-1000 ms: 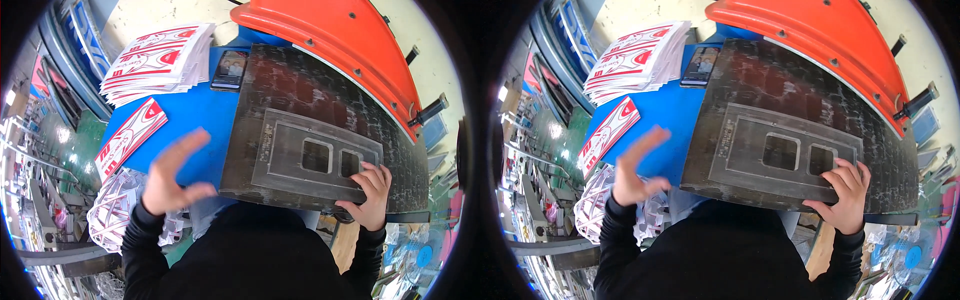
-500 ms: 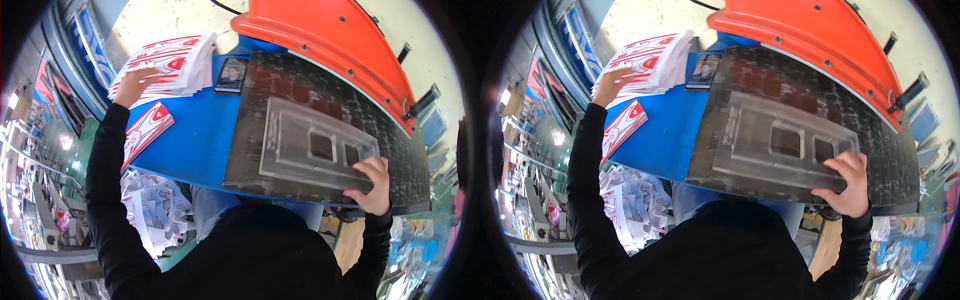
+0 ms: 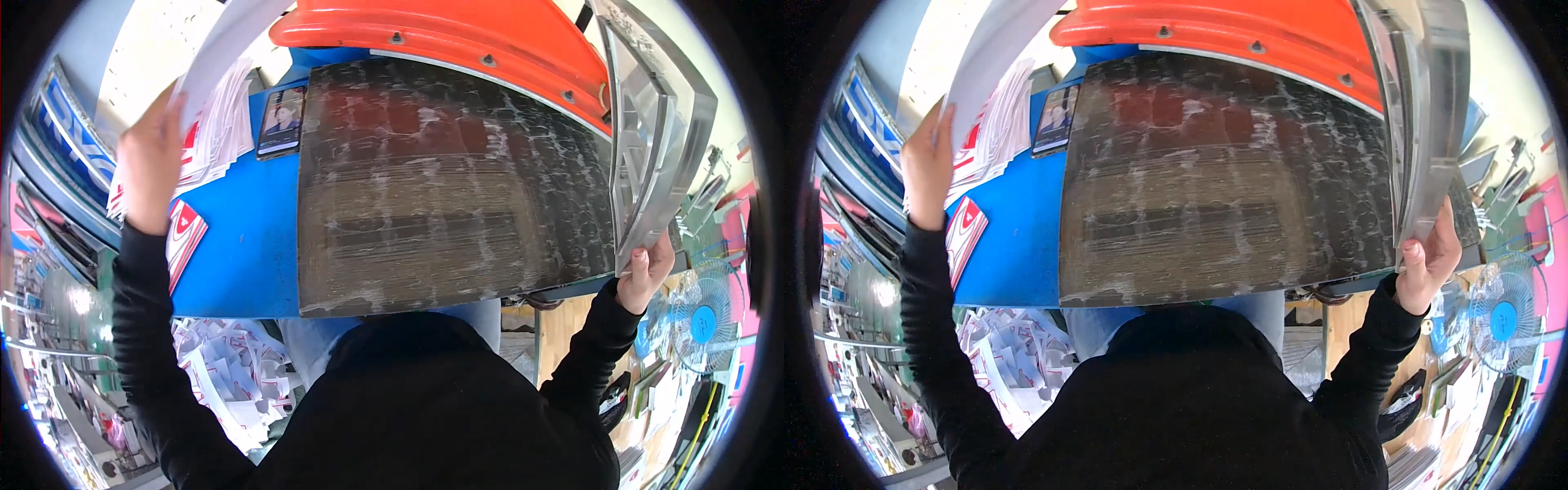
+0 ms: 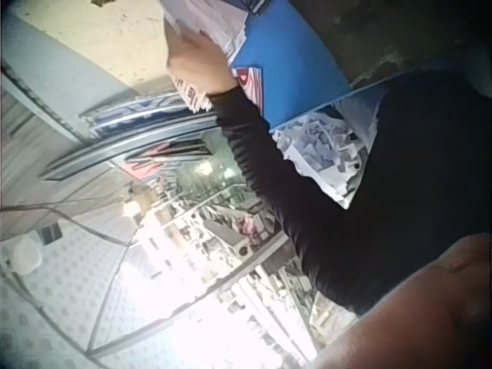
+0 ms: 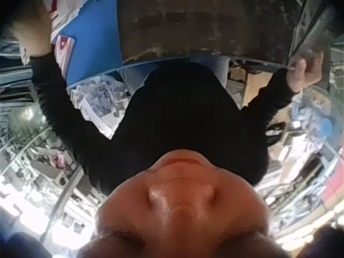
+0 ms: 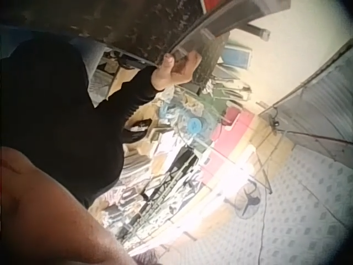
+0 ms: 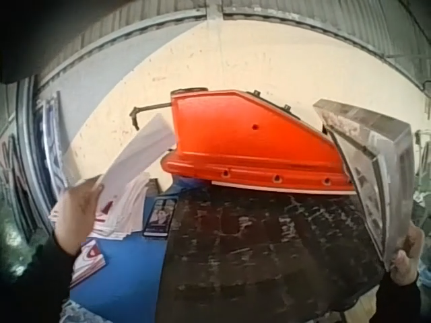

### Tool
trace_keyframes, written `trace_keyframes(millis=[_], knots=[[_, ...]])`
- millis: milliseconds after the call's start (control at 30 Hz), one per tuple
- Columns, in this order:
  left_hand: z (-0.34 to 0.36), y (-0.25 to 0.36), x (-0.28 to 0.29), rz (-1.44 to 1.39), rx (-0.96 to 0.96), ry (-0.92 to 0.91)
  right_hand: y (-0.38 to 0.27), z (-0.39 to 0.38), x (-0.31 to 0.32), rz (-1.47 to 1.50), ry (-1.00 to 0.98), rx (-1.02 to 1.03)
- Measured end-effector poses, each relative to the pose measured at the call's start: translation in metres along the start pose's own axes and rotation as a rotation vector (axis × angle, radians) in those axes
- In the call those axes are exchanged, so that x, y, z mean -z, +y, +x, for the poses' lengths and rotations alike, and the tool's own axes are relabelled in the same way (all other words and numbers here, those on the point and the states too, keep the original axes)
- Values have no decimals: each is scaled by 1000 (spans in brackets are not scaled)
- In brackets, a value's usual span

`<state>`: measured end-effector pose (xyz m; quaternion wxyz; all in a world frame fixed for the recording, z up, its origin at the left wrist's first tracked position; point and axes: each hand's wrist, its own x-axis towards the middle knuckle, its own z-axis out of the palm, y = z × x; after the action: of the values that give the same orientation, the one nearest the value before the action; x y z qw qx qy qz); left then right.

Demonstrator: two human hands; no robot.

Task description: Operating a manual die-cutting machine to cut printed labels using a plastic template.

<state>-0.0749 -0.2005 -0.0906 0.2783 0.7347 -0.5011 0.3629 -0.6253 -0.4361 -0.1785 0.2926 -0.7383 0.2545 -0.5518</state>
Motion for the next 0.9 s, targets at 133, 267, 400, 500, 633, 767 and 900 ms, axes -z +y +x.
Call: trace_keyframes(millis=[133, 267, 400, 500, 633, 767, 900], knots=[[-28, 145, -10, -135, -317, -222, 0, -4, 8, -16, 79, 2], [-62, 201, -18, -419, -438, -695, 1, -7, 12, -6, 75, -60], [-50, 175, -30, -309, -543, -884, 3, -20, 36, -73, 8, -82], [-56, 142, -50, -393, -434, -1029, 5, -19, 32, -82, 76, -7], [-60, 133, -70, -472, -414, -1023, -13, 9, 5, -177, -48, 89], [-65, 132, -71, -546, -435, -927, -29, 30, -22, -245, -218, 126], [-62, 115, -54, -588, -292, -807, -33, 39, -46, -370, -354, 211]])
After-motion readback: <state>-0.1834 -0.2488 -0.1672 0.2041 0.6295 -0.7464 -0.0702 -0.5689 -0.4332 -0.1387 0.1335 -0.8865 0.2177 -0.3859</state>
